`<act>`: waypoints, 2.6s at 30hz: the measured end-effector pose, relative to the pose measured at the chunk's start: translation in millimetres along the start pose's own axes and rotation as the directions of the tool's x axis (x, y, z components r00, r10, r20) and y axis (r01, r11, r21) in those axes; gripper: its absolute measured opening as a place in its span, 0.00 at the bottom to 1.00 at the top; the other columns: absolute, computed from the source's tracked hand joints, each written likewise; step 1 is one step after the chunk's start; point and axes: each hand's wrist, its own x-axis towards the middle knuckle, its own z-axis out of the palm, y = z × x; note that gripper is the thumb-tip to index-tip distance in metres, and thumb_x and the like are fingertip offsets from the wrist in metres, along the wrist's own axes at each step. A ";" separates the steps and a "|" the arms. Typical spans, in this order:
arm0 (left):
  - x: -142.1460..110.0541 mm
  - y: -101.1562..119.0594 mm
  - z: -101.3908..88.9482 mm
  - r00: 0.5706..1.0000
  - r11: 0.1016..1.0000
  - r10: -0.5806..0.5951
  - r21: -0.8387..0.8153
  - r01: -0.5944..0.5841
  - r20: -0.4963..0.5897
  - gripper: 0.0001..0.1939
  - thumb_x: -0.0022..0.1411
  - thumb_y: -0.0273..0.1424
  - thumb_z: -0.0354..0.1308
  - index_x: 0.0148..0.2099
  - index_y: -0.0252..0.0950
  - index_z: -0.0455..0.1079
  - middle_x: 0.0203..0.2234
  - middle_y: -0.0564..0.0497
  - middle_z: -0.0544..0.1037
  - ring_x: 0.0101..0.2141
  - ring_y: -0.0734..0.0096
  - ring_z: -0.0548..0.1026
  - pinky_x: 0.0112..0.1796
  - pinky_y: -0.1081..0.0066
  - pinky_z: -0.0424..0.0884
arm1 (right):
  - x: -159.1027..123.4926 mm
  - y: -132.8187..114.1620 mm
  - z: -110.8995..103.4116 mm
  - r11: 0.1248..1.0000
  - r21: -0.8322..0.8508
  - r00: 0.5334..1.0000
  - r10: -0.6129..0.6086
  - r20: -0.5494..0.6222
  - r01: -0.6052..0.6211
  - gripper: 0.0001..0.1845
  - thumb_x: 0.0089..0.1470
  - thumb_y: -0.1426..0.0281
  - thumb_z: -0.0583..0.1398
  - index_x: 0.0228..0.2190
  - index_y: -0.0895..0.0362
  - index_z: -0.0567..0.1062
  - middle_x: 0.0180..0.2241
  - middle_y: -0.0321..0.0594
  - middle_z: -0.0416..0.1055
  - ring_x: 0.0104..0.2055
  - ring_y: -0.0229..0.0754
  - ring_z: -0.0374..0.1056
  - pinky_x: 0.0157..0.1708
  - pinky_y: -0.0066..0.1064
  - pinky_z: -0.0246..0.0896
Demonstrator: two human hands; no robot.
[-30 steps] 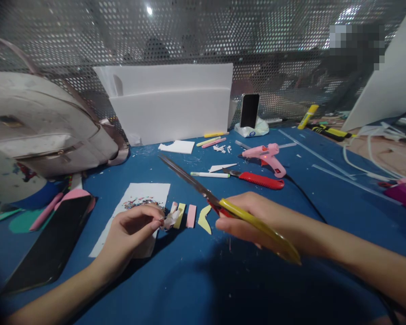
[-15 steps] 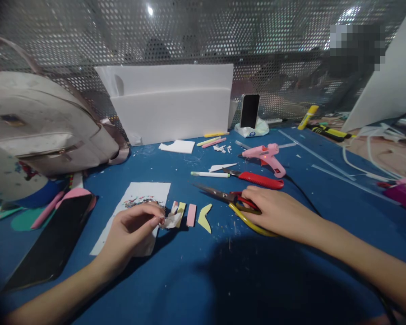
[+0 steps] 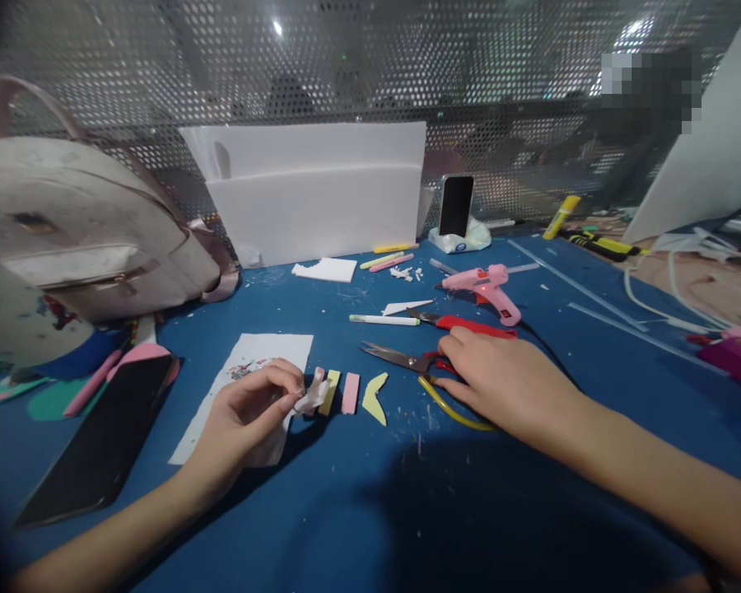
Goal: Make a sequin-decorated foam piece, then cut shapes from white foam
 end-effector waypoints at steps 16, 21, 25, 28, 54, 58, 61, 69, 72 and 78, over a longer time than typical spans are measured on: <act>20.3 25.5 -12.5 0.920 0.724 -0.392 -0.623 0.294 -0.022 0.09 0.51 0.36 0.67 0.32 0.36 0.74 0.30 0.53 0.75 0.32 0.71 0.73 0.35 0.72 0.70 | 86.0 -92.8 10.9 0.559 0.829 0.835 -0.467 0.290 0.025 0.25 0.54 0.58 0.61 0.49 0.58 0.68 0.35 0.40 0.73 0.26 0.33 0.69 0.26 0.24 0.66; 27.0 35.8 -29.0 0.898 0.669 -0.436 -0.691 0.275 -0.065 0.11 0.56 0.39 0.64 0.31 0.37 0.74 0.34 0.52 0.77 0.38 0.71 0.74 0.41 0.72 0.70 | 91.5 -103.4 14.6 0.339 0.938 0.837 -0.488 0.247 -0.079 0.16 0.56 0.61 0.60 0.41 0.61 0.73 0.39 0.43 0.75 0.24 0.30 0.70 0.23 0.21 0.67; 30.5 41.2 -37.6 0.914 0.644 -0.405 -0.711 0.281 -0.006 0.13 0.61 0.42 0.59 0.35 0.38 0.74 0.42 0.50 0.78 0.46 0.66 0.74 0.45 0.69 0.71 | 86.3 -103.8 13.7 0.140 0.972 0.815 -0.529 0.236 -0.190 0.18 0.57 0.64 0.60 0.48 0.58 0.69 0.44 0.45 0.74 0.38 0.37 0.74 0.35 0.25 0.71; 32.9 41.8 -40.7 0.932 0.632 -0.359 -0.723 0.280 0.047 0.17 0.65 0.45 0.53 0.38 0.37 0.74 0.45 0.48 0.77 0.50 0.62 0.73 0.50 0.67 0.70 | 83.1 -103.1 16.7 0.107 0.975 0.833 -0.507 0.221 -0.194 0.19 0.56 0.67 0.62 0.49 0.57 0.69 0.47 0.44 0.72 0.47 0.38 0.71 0.45 0.25 0.67; 32.7 39.9 -41.4 0.955 0.706 -0.231 -0.644 0.295 0.185 0.29 0.70 0.47 0.40 0.58 0.33 0.66 0.58 0.42 0.69 0.59 0.58 0.64 0.54 0.65 0.63 | 94.1 -96.3 20.9 0.160 0.985 0.908 -0.398 0.130 -0.070 0.17 0.57 0.62 0.60 0.44 0.60 0.72 0.41 0.46 0.75 0.43 0.42 0.73 0.44 0.32 0.68; 31.2 39.9 -43.0 0.953 0.734 -0.232 -0.608 0.302 0.193 0.30 0.70 0.46 0.38 0.50 0.31 0.74 0.58 0.43 0.68 0.60 0.59 0.61 0.55 0.66 0.62 | 94.5 -93.6 17.0 0.251 0.967 0.928 -0.347 0.137 -0.048 0.17 0.56 0.58 0.61 0.32 0.61 0.74 0.30 0.44 0.76 0.31 0.38 0.73 0.32 0.26 0.68; 32.1 37.5 -44.8 0.953 0.749 -0.258 -0.590 0.303 0.162 0.27 0.70 0.45 0.42 0.36 0.33 0.77 0.56 0.45 0.71 0.61 0.62 0.60 0.57 0.67 0.59 | 97.0 -88.8 10.7 0.307 0.952 0.940 -0.317 0.125 -0.023 0.18 0.54 0.56 0.61 0.30 0.60 0.73 0.28 0.41 0.75 0.28 0.35 0.72 0.27 0.23 0.66; 31.1 19.4 -43.2 0.868 0.710 -0.482 -0.528 0.467 0.119 0.12 0.67 0.36 0.52 0.39 0.33 0.72 0.38 0.42 0.80 0.42 0.61 0.78 0.51 0.61 0.68 | 95.4 -77.5 -13.0 0.412 0.905 0.881 -0.385 0.274 -0.101 0.16 0.52 0.58 0.63 0.31 0.60 0.72 0.25 0.37 0.72 0.21 0.30 0.66 0.19 0.19 0.59; 28.7 17.1 -40.5 0.838 0.695 -0.512 -0.481 0.534 0.191 0.16 0.69 0.39 0.49 0.48 0.32 0.69 0.44 0.38 0.78 0.44 0.58 0.77 0.52 0.59 0.67 | 94.0 -76.9 -18.1 0.406 0.902 0.846 -0.422 0.326 -0.146 0.17 0.53 0.57 0.62 0.32 0.59 0.72 0.24 0.36 0.71 0.21 0.31 0.66 0.20 0.20 0.61; 22.6 19.5 -30.9 0.819 0.741 -0.458 -0.362 0.566 0.344 0.19 0.70 0.38 0.48 0.55 0.30 0.66 0.47 0.35 0.76 0.49 0.54 0.74 0.54 0.53 0.62 | 91.7 -77.3 -22.8 0.449 0.888 0.771 -0.529 0.354 -0.099 0.16 0.56 0.58 0.60 0.32 0.59 0.71 0.24 0.35 0.71 0.23 0.31 0.67 0.25 0.22 0.62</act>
